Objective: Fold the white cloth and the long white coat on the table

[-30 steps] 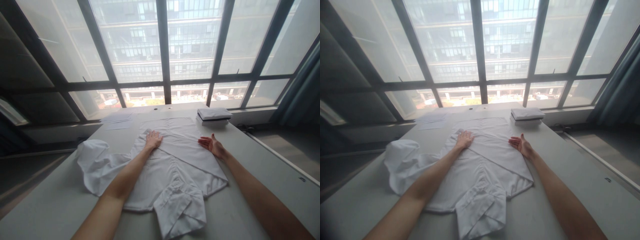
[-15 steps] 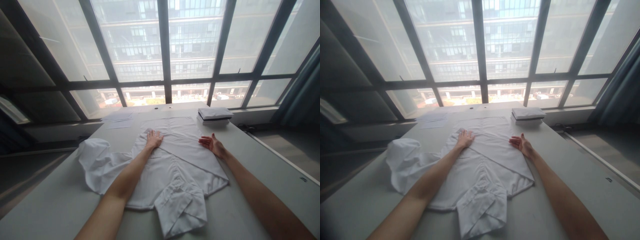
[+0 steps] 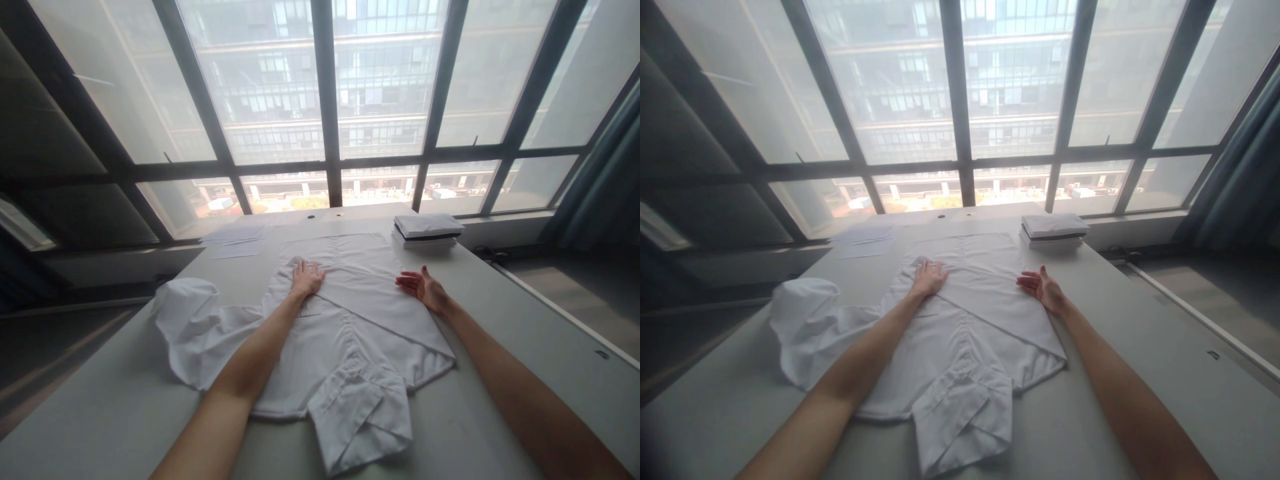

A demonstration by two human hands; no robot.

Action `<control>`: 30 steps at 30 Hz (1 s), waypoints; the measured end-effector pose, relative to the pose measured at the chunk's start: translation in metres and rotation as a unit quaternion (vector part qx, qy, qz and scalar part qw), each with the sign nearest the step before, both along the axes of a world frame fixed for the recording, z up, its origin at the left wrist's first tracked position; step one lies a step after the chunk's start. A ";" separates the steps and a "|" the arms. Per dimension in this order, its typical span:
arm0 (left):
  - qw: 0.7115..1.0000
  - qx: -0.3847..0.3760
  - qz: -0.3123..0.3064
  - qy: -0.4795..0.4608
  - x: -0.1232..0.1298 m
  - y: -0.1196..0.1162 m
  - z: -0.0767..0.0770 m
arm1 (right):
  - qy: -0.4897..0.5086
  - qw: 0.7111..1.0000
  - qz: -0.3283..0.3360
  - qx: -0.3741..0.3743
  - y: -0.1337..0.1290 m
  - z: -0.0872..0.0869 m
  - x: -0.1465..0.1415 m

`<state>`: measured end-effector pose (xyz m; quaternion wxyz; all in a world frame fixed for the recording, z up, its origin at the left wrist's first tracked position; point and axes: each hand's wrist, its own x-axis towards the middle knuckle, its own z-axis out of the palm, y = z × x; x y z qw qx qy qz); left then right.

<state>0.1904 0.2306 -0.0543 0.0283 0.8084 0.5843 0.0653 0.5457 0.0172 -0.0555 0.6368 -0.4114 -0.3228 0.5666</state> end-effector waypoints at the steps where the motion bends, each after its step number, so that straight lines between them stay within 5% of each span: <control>1: 1.000 0.001 0.000 -0.002 0.000 0.000 0.000 | 0.000 1.000 -0.001 -0.001 0.000 0.000 0.000; 30: 1.000 -0.007 0.004 -0.005 0.001 -0.002 0.002 | 0.005 1.000 0.002 0.006 0.000 0.000 0.000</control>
